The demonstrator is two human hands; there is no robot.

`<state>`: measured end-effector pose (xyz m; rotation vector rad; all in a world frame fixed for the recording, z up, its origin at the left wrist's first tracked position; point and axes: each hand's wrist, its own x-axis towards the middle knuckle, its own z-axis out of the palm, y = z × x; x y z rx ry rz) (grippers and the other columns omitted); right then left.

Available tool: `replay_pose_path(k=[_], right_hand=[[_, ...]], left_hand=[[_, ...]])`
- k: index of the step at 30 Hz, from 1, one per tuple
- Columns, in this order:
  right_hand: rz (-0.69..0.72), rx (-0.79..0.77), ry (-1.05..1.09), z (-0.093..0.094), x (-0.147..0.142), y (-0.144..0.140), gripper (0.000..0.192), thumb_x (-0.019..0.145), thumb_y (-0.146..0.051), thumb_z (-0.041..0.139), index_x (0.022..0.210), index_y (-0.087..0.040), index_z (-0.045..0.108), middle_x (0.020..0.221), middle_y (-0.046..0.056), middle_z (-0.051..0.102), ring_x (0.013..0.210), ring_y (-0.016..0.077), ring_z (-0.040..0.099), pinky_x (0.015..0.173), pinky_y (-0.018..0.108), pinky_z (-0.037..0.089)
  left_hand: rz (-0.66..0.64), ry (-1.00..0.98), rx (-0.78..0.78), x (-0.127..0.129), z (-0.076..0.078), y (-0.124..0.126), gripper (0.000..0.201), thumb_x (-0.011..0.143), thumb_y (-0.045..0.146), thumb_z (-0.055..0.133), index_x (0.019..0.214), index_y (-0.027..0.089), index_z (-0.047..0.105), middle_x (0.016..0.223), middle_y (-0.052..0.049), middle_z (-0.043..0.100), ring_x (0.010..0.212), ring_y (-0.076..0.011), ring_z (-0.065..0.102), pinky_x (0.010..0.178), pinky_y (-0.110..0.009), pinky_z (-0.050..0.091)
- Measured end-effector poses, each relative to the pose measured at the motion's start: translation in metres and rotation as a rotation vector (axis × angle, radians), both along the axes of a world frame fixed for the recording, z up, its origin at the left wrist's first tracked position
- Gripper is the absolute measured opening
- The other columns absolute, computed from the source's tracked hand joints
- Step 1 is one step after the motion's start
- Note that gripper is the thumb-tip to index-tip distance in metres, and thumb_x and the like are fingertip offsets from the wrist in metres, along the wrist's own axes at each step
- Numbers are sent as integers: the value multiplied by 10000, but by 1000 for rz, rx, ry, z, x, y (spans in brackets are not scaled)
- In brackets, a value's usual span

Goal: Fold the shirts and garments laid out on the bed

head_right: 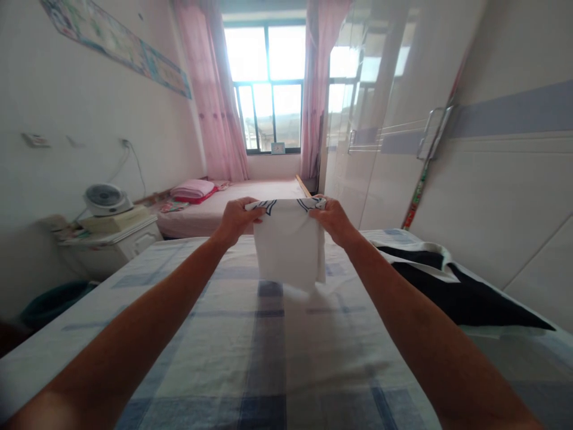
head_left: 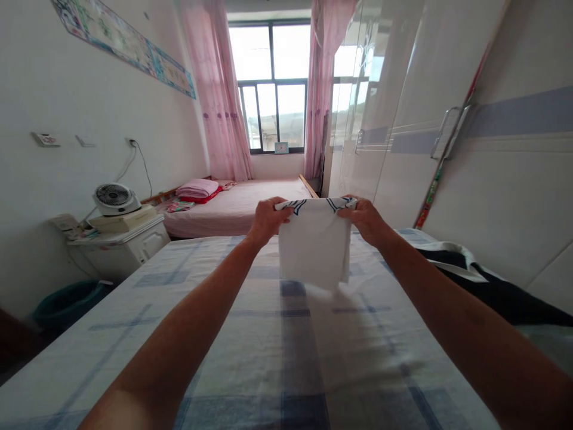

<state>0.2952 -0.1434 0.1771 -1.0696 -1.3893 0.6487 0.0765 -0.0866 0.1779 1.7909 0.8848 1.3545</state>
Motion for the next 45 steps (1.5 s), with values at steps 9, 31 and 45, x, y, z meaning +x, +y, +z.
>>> replay_pose_path(k=[9, 31, 45], right_hand=[[118, -212, -489, -91, 26, -54, 355, 627, -153, 456, 896, -175, 686, 927, 27, 695, 874, 189, 606, 795, 298, 447], [-179, -214, -1278, -201, -23, -11, 524, 947, -396, 306, 1397, -160, 435, 1496, 138, 332, 1388, 257, 274, 1088, 498, 241], [-272, -491, -856, -171, 7, -26, 630, 861, -452, 318, 1337, -66, 462, 1439, 184, 416, 1349, 265, 356, 1108, 432, 276]], left_hand=[[-132, 657, 218, -47, -80, -94, 138, 722, 176, 613, 838, 184, 688, 867, -33, 656, 753, -152, 598, 709, -238, 446], [117, 960, 62, -13, -194, -55, 778, 846, 637, 404, 1414, 106, 387, 1506, -192, 292, 1412, -313, 207, 1137, -465, 172], [106, 896, -9, -9, -195, -54, 873, 806, 676, 412, 1434, 74, 344, 1529, -191, 229, 1427, -314, 144, 1148, -463, 130]])
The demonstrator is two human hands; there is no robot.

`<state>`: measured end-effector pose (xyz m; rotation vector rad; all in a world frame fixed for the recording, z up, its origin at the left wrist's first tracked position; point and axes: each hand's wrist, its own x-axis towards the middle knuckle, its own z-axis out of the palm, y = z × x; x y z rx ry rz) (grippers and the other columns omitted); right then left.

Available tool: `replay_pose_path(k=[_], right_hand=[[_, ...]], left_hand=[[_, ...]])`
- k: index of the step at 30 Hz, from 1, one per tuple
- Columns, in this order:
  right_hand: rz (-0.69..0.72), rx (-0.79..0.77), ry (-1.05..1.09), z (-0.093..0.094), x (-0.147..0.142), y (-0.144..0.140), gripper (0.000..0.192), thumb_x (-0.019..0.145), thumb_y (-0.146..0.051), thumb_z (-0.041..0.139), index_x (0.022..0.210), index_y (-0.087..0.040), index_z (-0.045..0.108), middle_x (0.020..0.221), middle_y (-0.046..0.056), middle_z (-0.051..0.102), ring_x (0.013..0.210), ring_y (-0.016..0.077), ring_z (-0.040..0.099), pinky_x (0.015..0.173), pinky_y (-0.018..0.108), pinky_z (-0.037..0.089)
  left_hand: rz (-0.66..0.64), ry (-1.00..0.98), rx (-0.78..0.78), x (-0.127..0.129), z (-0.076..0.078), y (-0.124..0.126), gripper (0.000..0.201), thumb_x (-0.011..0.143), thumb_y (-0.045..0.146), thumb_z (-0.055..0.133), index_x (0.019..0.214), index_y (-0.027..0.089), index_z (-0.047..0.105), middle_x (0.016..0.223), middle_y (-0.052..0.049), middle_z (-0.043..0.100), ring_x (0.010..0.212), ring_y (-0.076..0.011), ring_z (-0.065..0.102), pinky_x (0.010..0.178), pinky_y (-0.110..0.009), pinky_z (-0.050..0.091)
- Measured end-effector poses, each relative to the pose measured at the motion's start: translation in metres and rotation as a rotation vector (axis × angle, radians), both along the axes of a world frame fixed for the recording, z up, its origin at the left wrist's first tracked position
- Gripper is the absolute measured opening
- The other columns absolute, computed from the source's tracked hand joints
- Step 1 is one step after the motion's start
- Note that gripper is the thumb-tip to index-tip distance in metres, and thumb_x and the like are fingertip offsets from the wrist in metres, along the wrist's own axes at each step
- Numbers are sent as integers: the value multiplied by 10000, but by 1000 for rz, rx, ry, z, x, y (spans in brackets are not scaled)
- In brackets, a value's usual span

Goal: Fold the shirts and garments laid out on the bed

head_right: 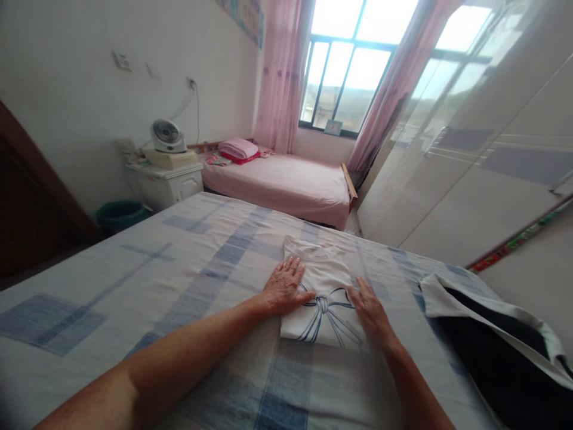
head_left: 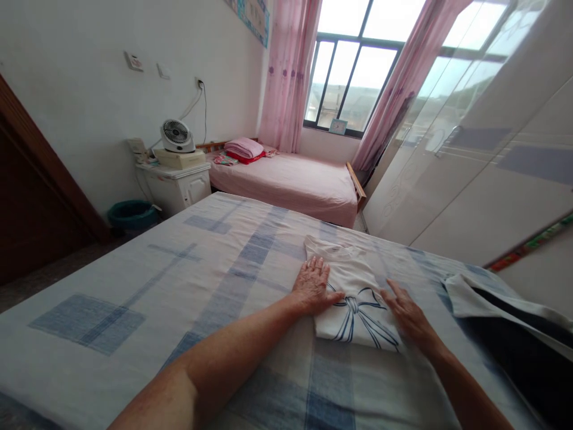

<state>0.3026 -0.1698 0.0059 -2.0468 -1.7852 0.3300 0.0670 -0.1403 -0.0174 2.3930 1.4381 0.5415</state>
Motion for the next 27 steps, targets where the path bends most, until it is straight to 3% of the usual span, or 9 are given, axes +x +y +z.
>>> replay_pose_path(k=[2, 5, 7, 9, 12, 14, 17, 22, 27], right_hand=[[-103, 8, 180, 10, 9, -20, 640, 804, -513, 404, 1293, -111, 500, 1391, 176, 475, 1249, 278, 484, 1027, 414, 399], [-300, -102, 416, 14, 25, -63, 550, 714, -532, 543, 1089, -133, 604, 1080, 163, 663, 827, 244, 678, 702, 347, 556], [-383, -237, 552, 13, 31, -92, 430, 671, -520, 628, 890, -150, 640, 758, 98, 685, 543, 181, 633, 487, 289, 515], [-428, -350, 706, 13, 31, -116, 363, 636, -478, 707, 797, -159, 643, 622, 64, 656, 456, 151, 596, 426, 256, 483], [-463, -464, 997, 19, 20, -133, 440, 619, -405, 769, 956, -149, 650, 844, 125, 721, 706, 213, 699, 621, 285, 575], [-437, -482, 1192, 24, 6, -133, 507, 630, -355, 779, 1064, -150, 615, 1033, 149, 705, 937, 264, 682, 803, 345, 574], [-379, -418, 1400, 28, -20, -123, 453, 673, -259, 753, 1084, -162, 592, 1164, 129, 663, 1090, 285, 615, 937, 422, 522], [-493, -157, 1618, 25, -56, -106, 191, 766, -162, 636, 954, -167, 606, 1027, 80, 702, 1041, 212, 646, 968, 359, 512], [-617, 41, 1843, 26, -76, -106, 83, 850, -143, 548, 909, -187, 587, 880, 44, 706, 858, 135, 691, 846, 270, 565]], left_hand=[[-4, -10, -1, 0, -1, 1, 880, 806, 683, 401, 1437, 73, 336, 1532, -191, 218, 1429, -316, 137, 1148, -467, 129], [-1, -20, 1, 0, -3, 2, 887, 805, 684, 400, 1436, 65, 336, 1531, -198, 219, 1426, -325, 140, 1148, -469, 118], [-2, -29, 0, 1, -4, 2, 888, 802, 682, 408, 1434, 62, 339, 1531, -198, 219, 1425, -329, 140, 1150, -467, 107], [-7, -39, -8, 1, -3, 2, 889, 802, 675, 421, 1431, 53, 340, 1530, -202, 219, 1425, -334, 138, 1150, -468, 102], [-8, -48, -7, 1, -3, 2, 878, 807, 659, 435, 1425, 41, 346, 1525, -213, 227, 1423, -337, 143, 1148, -472, 103], [-8, -51, 8, 0, -3, 1, 857, 814, 653, 429, 1419, 51, 358, 1520, -212, 243, 1419, -336, 158, 1145, -474, 114], [-12, -45, 30, -2, -2, 1, 820, 826, 653, 412, 1409, 77, 380, 1508, -204, 281, 1411, -332, 193, 1139, -472, 139], [-14, -17, 72, -5, 0, 0, 759, 864, 632, 357, 1377, 77, 429, 1492, -205, 319, 1395, -331, 242, 1133, -461, 168], [5, 62, 124, -5, -1, 1, 696, 897, 594, 313, 1368, 101, 452, 1476, -181, 362, 1382, -312, 283, 1119, -450, 214]])
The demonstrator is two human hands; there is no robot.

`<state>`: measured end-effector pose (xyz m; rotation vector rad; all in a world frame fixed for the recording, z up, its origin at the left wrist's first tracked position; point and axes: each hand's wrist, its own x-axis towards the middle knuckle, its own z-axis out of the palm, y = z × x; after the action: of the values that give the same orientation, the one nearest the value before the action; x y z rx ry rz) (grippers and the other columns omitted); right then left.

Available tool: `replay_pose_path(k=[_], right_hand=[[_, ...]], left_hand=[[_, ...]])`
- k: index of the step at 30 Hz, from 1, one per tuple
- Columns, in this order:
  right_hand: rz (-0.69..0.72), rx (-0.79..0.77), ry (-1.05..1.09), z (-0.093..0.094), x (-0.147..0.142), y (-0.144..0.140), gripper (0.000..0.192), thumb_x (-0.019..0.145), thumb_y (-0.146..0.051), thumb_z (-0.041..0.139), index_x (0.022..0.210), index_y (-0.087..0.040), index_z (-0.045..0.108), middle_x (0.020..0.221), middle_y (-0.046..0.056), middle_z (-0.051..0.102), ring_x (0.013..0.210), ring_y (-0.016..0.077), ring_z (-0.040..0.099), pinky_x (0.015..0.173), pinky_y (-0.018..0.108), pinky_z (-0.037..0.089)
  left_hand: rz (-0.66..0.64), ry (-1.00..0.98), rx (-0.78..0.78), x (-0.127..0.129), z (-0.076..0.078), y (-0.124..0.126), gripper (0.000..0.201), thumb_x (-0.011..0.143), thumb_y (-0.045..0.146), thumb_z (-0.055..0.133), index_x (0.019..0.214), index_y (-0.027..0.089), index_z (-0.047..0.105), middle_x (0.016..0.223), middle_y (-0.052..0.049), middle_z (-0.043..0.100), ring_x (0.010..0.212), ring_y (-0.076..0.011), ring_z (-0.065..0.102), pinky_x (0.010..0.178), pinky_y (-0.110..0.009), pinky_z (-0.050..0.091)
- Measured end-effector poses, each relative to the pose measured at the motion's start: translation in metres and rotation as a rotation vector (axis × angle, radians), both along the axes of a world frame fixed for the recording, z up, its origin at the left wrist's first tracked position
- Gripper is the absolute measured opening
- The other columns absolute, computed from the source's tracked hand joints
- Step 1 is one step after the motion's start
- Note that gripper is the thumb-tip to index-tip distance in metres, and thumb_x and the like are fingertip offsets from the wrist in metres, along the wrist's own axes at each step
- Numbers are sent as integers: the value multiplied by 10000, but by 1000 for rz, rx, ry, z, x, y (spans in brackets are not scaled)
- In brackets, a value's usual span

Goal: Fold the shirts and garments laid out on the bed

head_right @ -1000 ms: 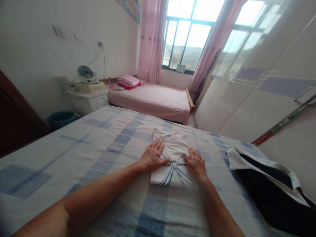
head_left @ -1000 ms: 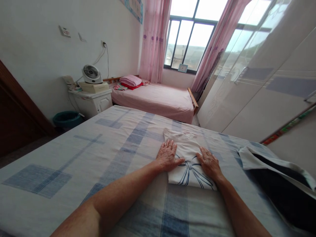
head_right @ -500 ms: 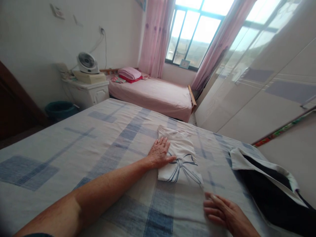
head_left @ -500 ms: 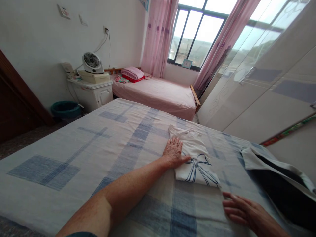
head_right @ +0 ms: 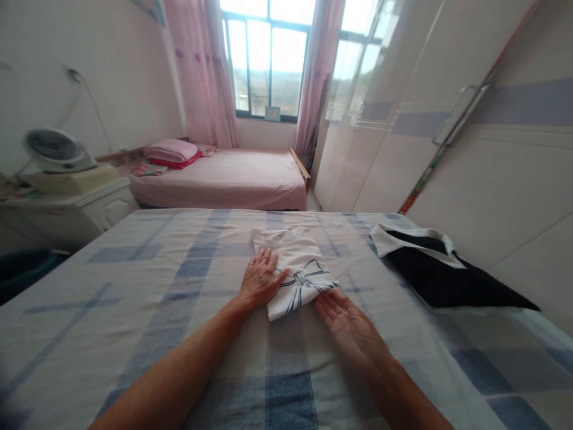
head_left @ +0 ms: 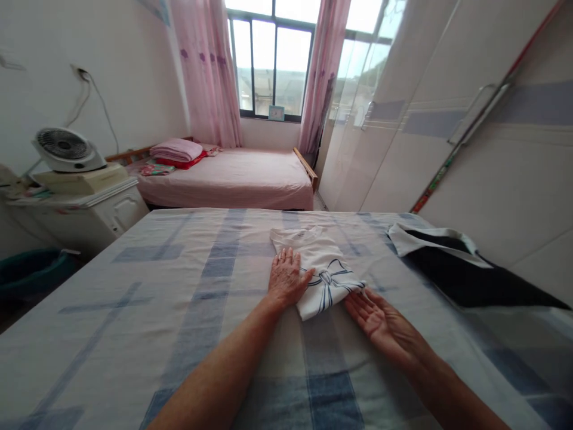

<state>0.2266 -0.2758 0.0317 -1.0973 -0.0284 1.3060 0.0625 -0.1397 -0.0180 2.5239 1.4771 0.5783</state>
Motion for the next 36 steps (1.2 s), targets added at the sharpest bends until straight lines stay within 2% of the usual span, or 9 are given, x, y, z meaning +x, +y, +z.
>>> replay_pose_path(k=[4, 8, 11, 13, 16, 18, 25, 31, 36], right_hand=[[-64, -19, 64, 8, -6, 1, 96, 895, -145, 503, 946, -158, 583, 872, 65, 709, 788, 134, 694, 688, 250, 577], [22, 16, 80, 4, -4, 3, 97, 890, -209, 542, 933, -149, 604, 876, 75, 713, 806, 148, 690, 672, 258, 557], [142, 3, -60, -4, -6, 5, 118, 802, -252, 666, 845, -150, 627, 748, 31, 693, 671, 123, 658, 612, 233, 524], [162, 36, -238, -8, -12, 8, 188, 721, -268, 741, 835, -155, 644, 756, 13, 689, 673, 112, 637, 624, 217, 504], [60, 186, -404, -14, -23, 17, 324, 648, -297, 788, 913, -172, 649, 902, 10, 702, 832, 137, 636, 777, 243, 491], [-37, 259, -390, -18, -29, 27, 380, 612, -299, 801, 932, -183, 632, 922, 8, 702, 878, 163, 635, 841, 284, 480], [-180, 174, -184, -29, -24, 53, 221, 526, -130, 726, 704, -186, 607, 660, -16, 670, 697, 171, 631, 758, 318, 509], [-152, 309, -295, -24, -37, 44, 325, 555, -222, 756, 863, -178, 661, 780, -7, 705, 758, 167, 635, 778, 314, 488], [-222, 267, -297, -8, -40, 46, 213, 567, -201, 708, 772, -184, 650, 688, -25, 679, 763, 184, 642, 746, 326, 510]], left_hand=[[15, 64, 41, 0, 1, -1, 724, 881, 626, 321, 1365, 106, 462, 1471, -177, 371, 1374, -302, 306, 1115, -435, 231], [6, 94, 71, -1, 1, -2, 821, 839, 696, 329, 1374, 85, 448, 1462, -204, 374, 1364, -324, 320, 1105, -447, 249], [1, 105, 81, -1, 1, -1, 822, 839, 696, 334, 1369, 78, 452, 1452, -210, 388, 1355, -331, 335, 1099, -453, 256], [1, 107, 83, -1, 1, -1, 812, 844, 688, 337, 1366, 76, 455, 1450, -211, 390, 1355, -330, 337, 1098, -453, 260], [-2, 100, 81, -1, 1, 0, 807, 847, 680, 343, 1362, 69, 456, 1448, -215, 391, 1358, -333, 330, 1096, -454, 263], [-7, 98, 76, -1, 2, 0, 804, 845, 676, 355, 1359, 67, 459, 1449, -218, 386, 1360, -334, 326, 1097, -457, 259], [-10, 94, 75, -1, 1, 0, 754, 867, 646, 343, 1350, 81, 473, 1442, -213, 401, 1353, -325, 343, 1093, -451, 262], [-16, 96, 99, -1, 0, 1, 725, 889, 622, 315, 1345, 83, 479, 1437, -213, 407, 1343, -321, 360, 1084, -468, 272], [-17, 37, 70, -4, 1, 3, 575, 923, 522, 339, 1300, 128, 525, 1407, -183, 461, 1333, -297, 381, 1075, -463, 301]])
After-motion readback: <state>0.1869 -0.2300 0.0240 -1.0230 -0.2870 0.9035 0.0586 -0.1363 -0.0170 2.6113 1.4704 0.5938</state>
